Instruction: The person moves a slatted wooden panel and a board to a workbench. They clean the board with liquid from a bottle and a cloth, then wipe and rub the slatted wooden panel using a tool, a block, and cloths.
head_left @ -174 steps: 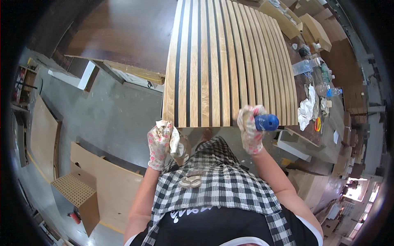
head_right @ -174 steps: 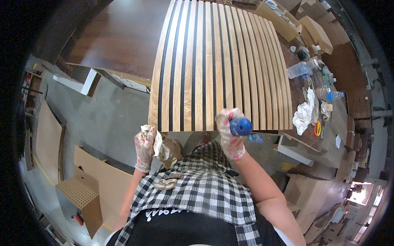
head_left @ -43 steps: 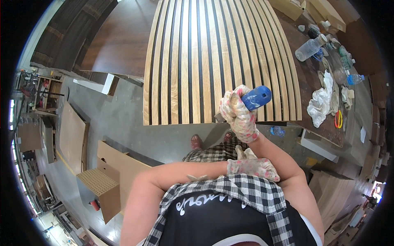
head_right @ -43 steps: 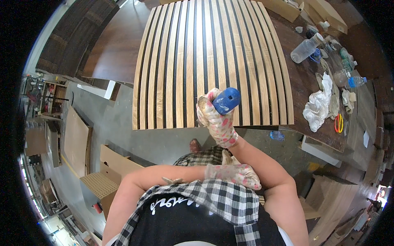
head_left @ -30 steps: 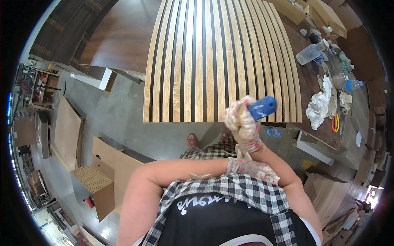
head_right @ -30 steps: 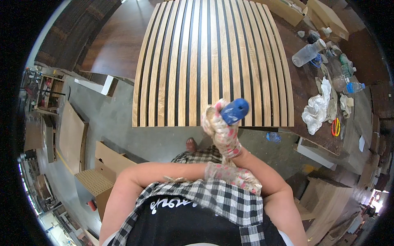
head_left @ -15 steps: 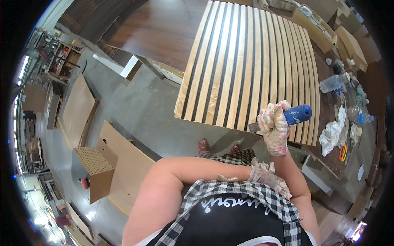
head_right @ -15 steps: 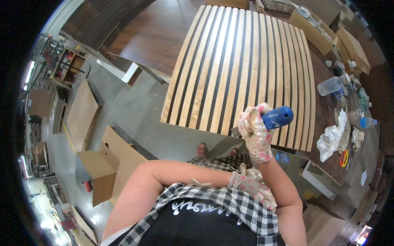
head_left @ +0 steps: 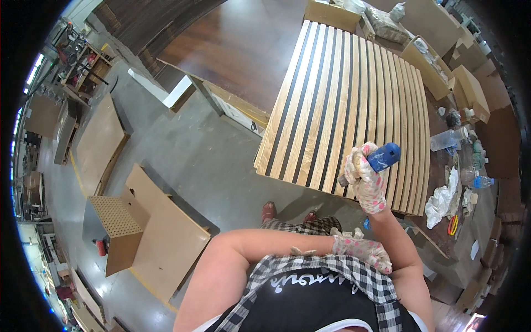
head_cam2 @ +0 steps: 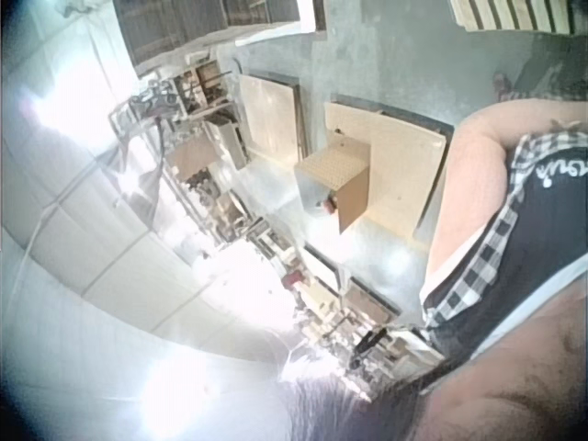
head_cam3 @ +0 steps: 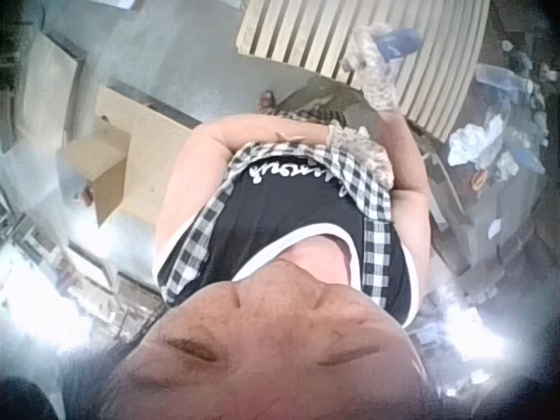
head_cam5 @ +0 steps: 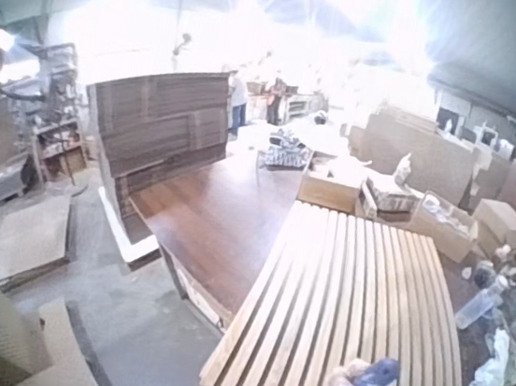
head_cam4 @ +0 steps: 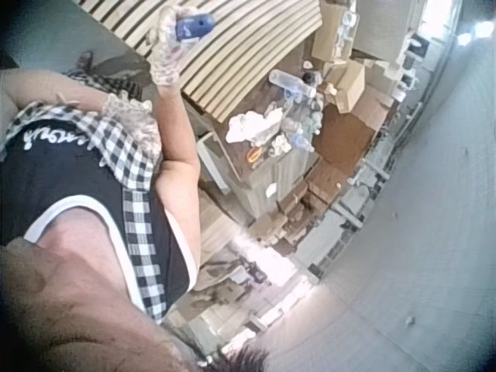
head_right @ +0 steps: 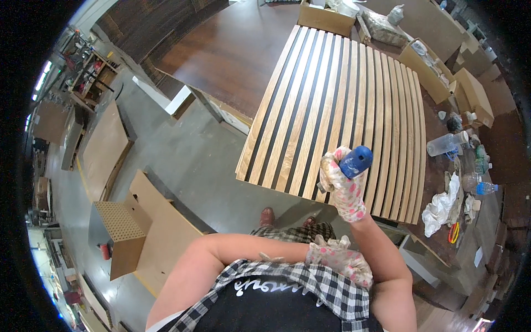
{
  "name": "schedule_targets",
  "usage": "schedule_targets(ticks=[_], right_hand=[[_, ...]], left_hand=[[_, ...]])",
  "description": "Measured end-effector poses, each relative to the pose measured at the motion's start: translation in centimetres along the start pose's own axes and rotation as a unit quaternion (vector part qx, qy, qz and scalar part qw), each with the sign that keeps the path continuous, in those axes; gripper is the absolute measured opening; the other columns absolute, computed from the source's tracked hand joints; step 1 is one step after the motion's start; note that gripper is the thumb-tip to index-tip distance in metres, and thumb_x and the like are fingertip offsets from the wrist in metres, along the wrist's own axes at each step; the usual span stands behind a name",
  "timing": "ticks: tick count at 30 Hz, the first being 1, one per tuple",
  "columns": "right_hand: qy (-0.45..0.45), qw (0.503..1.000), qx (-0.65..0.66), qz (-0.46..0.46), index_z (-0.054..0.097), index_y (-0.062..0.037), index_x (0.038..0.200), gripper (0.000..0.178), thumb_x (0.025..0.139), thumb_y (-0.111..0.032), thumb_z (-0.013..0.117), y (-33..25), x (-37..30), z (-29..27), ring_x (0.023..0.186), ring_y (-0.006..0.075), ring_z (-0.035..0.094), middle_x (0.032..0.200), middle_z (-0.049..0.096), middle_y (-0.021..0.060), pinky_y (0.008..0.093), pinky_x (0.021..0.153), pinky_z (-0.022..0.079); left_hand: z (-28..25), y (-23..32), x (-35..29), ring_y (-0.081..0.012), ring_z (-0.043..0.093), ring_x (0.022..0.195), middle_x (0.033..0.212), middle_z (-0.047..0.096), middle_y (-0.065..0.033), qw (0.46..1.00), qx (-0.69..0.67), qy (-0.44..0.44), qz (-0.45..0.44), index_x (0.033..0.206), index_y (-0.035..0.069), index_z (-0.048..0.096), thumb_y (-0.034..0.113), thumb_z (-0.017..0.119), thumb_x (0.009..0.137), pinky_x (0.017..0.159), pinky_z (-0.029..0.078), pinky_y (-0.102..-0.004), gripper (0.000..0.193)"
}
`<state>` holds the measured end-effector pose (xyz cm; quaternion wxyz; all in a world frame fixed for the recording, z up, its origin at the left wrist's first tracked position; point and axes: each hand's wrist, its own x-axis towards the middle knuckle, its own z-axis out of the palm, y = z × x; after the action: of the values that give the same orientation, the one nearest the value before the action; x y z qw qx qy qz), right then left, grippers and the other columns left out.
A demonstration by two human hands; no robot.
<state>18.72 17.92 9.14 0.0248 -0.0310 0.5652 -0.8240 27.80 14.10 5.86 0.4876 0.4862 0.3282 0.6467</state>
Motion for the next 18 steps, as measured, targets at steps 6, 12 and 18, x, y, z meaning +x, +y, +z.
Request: schedule_targets(ticks=[6, 12, 18], right_hand=[[0.015, 0.999, -0.011, -0.031, 0.043, -0.0127, 0.079, 0.013, 0.085, -0.007, 0.054, 0.4, 0.3, 1.0, 0.044, 0.0061, 0.037, 0.057, 0.039, -0.0026, 0.0205, 0.04, 0.031], [0.071, 0.995, 0.056, -0.031, 0.042, -0.0133, 0.077, 0.017, 0.083, -0.012, 0.058, 1.1, -1.0, 1.0, 0.046, 0.0056, 0.037, 0.057, 0.038, -0.0033, 0.0202, 0.04, 0.03], [0.061, 0.995, 0.021, -0.074, 0.04, -0.0129, 0.074, 0.02, 0.084, -0.013, 0.057, 0.6, -1.2, 1.2, 0.044, 0.0068, 0.035, 0.054, 0.037, -0.0027, 0.021, 0.041, 0.03]], left_hand=[[-0.3, -1.6, -0.4, -0.0174, 0.052, 0.1, 0.107, 0.058, -0.0107, 0.984, -0.062, -0.146, -0.083, 0.109, 0.003, 0.057, 0.021, 0.053, 0.087, 0.088, 0.04, -0.0317, 0.029], [-0.2, -2.4, -0.8, -0.0227, 0.056, 0.082, 0.092, 0.06, -0.0076, 0.964, 0.155, -0.183, 0.115, 0.103, 0.004, 0.056, 0.015, 0.047, 0.089, 0.074, 0.043, -0.0311, 0.021], [1.4, -1.3, -2.2, -0.0108, 0.054, 0.082, 0.087, 0.063, -0.0012, 0.978, -0.065, -0.17, -0.099, 0.098, 0.003, 0.062, 0.028, 0.058, 0.085, 0.077, 0.043, -0.0288, 0.029]])
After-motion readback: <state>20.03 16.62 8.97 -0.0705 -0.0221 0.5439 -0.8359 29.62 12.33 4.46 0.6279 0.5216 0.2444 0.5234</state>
